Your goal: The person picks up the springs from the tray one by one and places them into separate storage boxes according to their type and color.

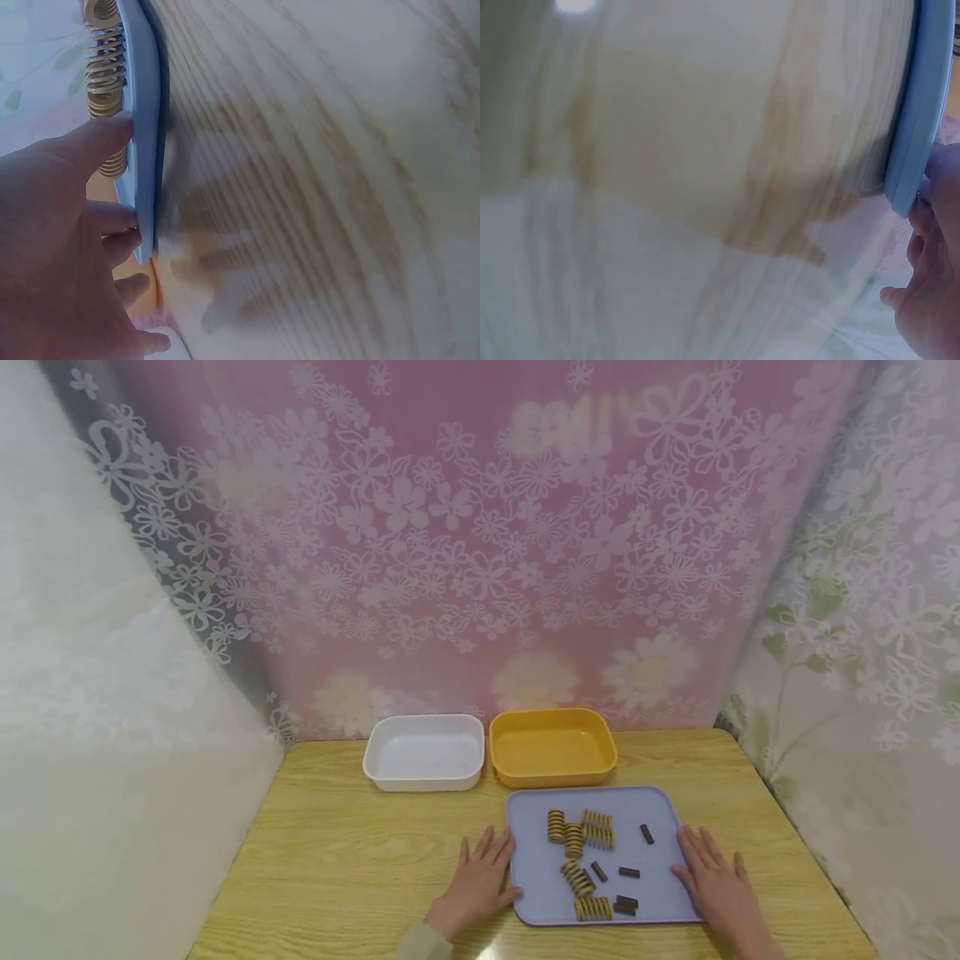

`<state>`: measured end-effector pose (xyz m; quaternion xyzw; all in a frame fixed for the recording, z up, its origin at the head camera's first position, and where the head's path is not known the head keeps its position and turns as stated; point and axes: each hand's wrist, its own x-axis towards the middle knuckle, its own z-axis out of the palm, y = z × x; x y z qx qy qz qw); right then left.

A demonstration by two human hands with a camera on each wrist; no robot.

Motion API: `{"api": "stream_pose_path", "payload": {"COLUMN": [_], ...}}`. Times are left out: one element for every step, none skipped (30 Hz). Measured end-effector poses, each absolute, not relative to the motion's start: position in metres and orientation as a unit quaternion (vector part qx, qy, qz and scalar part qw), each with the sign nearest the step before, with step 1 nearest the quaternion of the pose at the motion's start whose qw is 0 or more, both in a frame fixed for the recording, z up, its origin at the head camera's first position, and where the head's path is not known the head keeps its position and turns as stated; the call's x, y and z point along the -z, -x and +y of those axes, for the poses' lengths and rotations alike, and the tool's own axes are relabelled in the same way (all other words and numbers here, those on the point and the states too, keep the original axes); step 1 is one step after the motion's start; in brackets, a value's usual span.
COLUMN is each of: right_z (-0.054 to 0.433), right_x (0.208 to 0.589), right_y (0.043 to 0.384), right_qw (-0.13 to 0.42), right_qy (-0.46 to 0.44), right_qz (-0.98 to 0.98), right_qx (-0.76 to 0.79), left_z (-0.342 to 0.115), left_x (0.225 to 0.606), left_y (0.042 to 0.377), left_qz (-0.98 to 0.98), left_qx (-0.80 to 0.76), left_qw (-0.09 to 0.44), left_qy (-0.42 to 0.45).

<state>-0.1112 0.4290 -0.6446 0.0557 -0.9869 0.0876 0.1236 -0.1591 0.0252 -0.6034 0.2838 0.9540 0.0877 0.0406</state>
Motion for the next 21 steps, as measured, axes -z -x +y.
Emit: {"api": "stream_pose_path", "payload": {"right_z": [0.428, 0.427, 0.426, 0.425, 0.424, 0.423, 0.422, 0.421, 0.42, 0.419, 0.418, 0.417, 0.416, 0.414, 0.413, 0.412, 0.411, 0.409, 0.408, 0.407, 0.406], "right_x": [0.645, 0.646, 0.646, 0.647, 0.647, 0.647, 0.647, 0.647, 0.647, 0.648, 0.647, 0.647, 0.647, 0.647, 0.647, 0.647, 0.646, 0.646, 0.646, 0.646, 0.646], "right_y": [0.111, 0.111, 0.111, 0.112, 0.112, 0.112, 0.112, 0.113, 0.113, 0.113, 0.114, 0.114, 0.114, 0.114, 0.114, 0.114, 0.114, 0.115, 0.115, 0.115, 0.115], "right_qw": [0.125, 0.128, 0.129, 0.134, 0.138, 0.141, 0.143, 0.146, 0.147, 0.149, 0.149, 0.148, 0.147, 0.149, 0.148, 0.148, 0.148, 0.15, 0.152, 0.155, 0.156], "right_qy": [-0.057, -0.058, -0.058, -0.06, -0.061, -0.063, -0.063, -0.065, -0.066, -0.067, -0.068, -0.068, -0.068, -0.069, -0.069, -0.07, -0.071, -0.072, -0.074, -0.075, -0.076], "right_qz": [-0.987, -0.986, -0.986, -0.985, -0.984, -0.984, -0.984, -0.983, -0.983, -0.983, -0.983, -0.983, -0.983, -0.983, -0.983, -0.983, -0.983, -0.983, -0.982, -0.982, -0.982], "right_qx": [-0.089, -0.09, -0.09, -0.091, -0.091, -0.09, -0.087, -0.086, -0.086, -0.085, -0.084, -0.085, -0.086, -0.085, -0.084, -0.084, -0.083, -0.082, -0.08, -0.079, -0.078], "left_z": [0.024, 0.023, 0.022, 0.021, 0.02, 0.019, 0.018, 0.017, 0.016, 0.015, 0.014, 0.013, 0.012, 0.011, 0.01, 0.009, 0.008, 0.007, 0.006, 0.006, 0.005], "left_x": [0.603, 0.603, 0.604, 0.605, 0.605, 0.605, 0.604, 0.604, 0.605, 0.604, 0.605, 0.607, 0.608, 0.609, 0.61, 0.61, 0.611, 0.61, 0.609, 0.608, 0.607], "left_y": [0.159, 0.159, 0.159, 0.158, 0.158, 0.158, 0.158, 0.158, 0.158, 0.158, 0.159, 0.159, 0.159, 0.159, 0.159, 0.159, 0.159, 0.159, 0.159, 0.159, 0.159], "left_qz": [0.954, 0.954, 0.953, 0.953, 0.954, 0.954, 0.955, 0.955, 0.955, 0.956, 0.956, 0.956, 0.956, 0.956, 0.956, 0.956, 0.956, 0.956, 0.957, 0.958, 0.959], "left_qx": [-0.093, -0.097, -0.099, -0.102, -0.103, -0.105, -0.102, -0.101, -0.101, -0.1, -0.101, -0.104, -0.105, -0.109, -0.112, -0.114, -0.114, -0.115, -0.114, -0.113, -0.109], "left_qw": [0.04, 0.04, 0.035, 0.034, 0.033, 0.033, 0.034, 0.034, 0.034, 0.036, 0.036, 0.035, 0.036, 0.035, 0.036, 0.034, 0.034, 0.033, 0.033, 0.031, 0.029], "left_qy": [-0.283, -0.283, -0.283, -0.282, -0.28, -0.279, -0.278, -0.277, -0.275, -0.274, -0.272, -0.271, -0.271, -0.27, -0.27, -0.269, -0.268, -0.267, -0.265, -0.263, -0.261]}}
